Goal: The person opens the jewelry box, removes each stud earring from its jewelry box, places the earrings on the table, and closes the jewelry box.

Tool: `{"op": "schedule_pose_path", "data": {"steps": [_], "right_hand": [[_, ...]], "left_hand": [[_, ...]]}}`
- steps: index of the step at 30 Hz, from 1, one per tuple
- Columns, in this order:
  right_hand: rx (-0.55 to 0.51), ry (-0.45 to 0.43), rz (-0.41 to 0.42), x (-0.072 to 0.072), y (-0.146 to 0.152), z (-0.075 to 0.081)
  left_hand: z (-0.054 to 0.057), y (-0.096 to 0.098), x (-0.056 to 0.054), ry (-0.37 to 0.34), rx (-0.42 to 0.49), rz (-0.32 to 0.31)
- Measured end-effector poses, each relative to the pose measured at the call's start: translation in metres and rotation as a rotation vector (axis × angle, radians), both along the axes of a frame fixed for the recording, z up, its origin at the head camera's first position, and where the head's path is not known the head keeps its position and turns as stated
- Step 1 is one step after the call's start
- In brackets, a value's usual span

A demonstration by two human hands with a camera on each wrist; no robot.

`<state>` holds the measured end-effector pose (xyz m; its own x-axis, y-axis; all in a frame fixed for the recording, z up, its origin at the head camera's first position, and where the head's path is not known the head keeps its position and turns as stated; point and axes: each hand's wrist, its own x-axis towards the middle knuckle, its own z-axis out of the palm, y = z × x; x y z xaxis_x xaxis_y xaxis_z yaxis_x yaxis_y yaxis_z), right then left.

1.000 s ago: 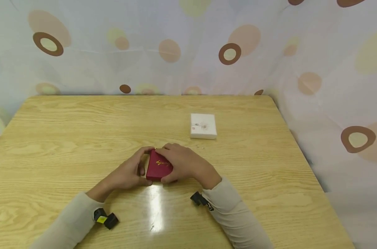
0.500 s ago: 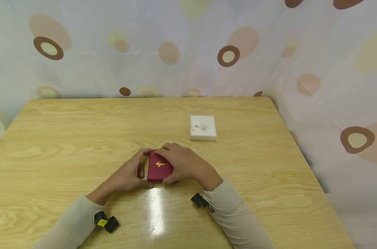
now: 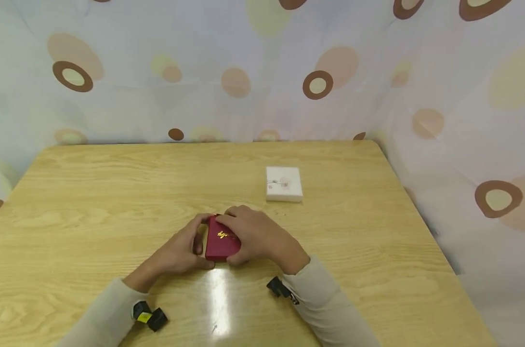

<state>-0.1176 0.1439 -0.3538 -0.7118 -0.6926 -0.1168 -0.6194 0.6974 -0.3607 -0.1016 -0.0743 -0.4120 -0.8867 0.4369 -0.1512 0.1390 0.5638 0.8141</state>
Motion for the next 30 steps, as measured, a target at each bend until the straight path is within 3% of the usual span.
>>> {"op": "schedule_pose_path", "data": {"steps": [12,21,30], "right_hand": [[-0.044,-0.021,0.015,-0.016,0.004,0.011],[-0.003,-0.047,0.034,-0.062,0.010,0.032],[0.116,-0.077,-0.016,-0.099,0.011,0.026]], "left_hand": [[0.001,-0.002,-0.004,0.004,0.009,0.001],[0.000,-0.003,-0.001,0.009,-0.005,-0.003],[0.000,-0.003,-0.002,-0.038,0.031,-0.022]]}}
